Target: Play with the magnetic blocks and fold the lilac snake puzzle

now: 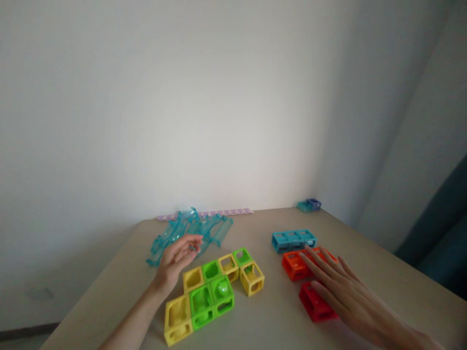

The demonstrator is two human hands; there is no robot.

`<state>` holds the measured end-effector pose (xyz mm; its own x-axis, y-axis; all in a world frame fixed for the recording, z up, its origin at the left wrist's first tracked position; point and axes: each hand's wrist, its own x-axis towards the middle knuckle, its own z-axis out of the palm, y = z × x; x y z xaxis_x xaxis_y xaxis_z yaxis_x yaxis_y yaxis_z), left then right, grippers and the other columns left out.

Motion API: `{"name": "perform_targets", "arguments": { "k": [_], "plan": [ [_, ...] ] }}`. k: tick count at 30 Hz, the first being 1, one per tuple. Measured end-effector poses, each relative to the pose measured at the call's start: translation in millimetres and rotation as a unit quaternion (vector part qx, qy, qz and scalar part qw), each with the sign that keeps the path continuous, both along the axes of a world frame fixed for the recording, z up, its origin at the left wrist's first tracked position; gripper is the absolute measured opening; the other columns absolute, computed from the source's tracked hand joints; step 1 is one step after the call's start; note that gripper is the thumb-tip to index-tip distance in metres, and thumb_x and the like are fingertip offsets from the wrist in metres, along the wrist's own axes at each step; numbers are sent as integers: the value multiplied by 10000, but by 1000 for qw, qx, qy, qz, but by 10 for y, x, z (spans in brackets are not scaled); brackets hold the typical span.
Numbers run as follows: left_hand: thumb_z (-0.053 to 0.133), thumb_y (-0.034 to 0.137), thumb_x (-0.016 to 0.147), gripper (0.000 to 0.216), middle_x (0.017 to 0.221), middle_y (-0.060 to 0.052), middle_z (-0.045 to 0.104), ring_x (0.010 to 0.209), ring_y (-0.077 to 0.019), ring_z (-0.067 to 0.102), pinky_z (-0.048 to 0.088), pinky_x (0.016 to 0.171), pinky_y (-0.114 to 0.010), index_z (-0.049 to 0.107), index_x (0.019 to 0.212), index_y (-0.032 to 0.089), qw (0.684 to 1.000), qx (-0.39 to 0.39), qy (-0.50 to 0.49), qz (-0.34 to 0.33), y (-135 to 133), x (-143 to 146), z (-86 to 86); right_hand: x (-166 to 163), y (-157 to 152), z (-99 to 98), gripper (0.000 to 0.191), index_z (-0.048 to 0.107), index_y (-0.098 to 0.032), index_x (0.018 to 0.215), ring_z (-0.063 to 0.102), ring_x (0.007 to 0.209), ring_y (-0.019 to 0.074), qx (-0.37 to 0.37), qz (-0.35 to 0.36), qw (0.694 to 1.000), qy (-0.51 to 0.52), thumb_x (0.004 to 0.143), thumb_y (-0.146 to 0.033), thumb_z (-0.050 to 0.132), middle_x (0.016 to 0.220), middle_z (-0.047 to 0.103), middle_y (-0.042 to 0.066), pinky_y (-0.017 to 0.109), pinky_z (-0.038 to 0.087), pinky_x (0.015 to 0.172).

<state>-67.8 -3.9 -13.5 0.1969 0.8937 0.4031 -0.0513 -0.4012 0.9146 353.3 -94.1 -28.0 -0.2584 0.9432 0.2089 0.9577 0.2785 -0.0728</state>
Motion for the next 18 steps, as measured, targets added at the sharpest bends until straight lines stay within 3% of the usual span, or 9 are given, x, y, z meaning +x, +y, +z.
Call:
{"name": "perform_targets", "arguments": {
  "k": [8, 11, 13, 15, 18],
  "plan": [
    [593, 299, 805, 256, 950, -80, 629, 883, -210, 561, 425, 812, -313, 659, 1009, 159, 997, 11, 54, -62, 46, -9, 0, 75, 92, -79, 568, 201, -350, 1462, 167, 1394, 328, 35, 10, 999, -11, 936, -471, 376, 1506, 274, 0, 669, 145, 1078],
    [600, 287, 791, 254, 971, -82, 628, 920, -220, 562, 425, 830, -318, 665, 1001, 160, 994, -2, 69, -84, 53, -6, -22, 16, 76, -3, 591, 241, -326, 1465, 204, 1383, 363, 63, 13, 998, -8, 918, -467, 414, 1503, 294, 30, 699, 151, 1059],
    [616, 278, 772, 296, 993, -84, 635, 954, -234, 567, 428, 841, -324, 661, 1041, 165, 989, -33, 84, -114, 53, -9, -50, -167, 8, 132, 607, 257, -288, 1473, 241, 1379, 370, 96, 30, 995, 8, 912, -431, 439, 1505, 308, 60, 680, 158, 1075],
    [647, 259, 744, 397, 1073, -83, 641, 1011, -251, 569, 429, 863, -334, 633, 1134, 191, 978, -84, 114, -156, 52, -18, -74, -479, -73, 306, 535, 355, -248, 1443, 309, 1366, 340, 141, 62, 986, 58, 924, -358, 418, 1489, 361, 82, 582, 258, 1098],
    [681, 251, 728, 478, 1171, -67, 637, 1068, -268, 568, 425, 886, -341, 603, 1199, 228, 951, -139, 174, -213, 51, -45, -77, -1092, -72, 519, 447, 445, -218, 1375, 487, 1256, 230, 103, 118, 979, 132, 934, -252, 384, 1399, 482, 99, 357, 428, 1022]
  ]
}}
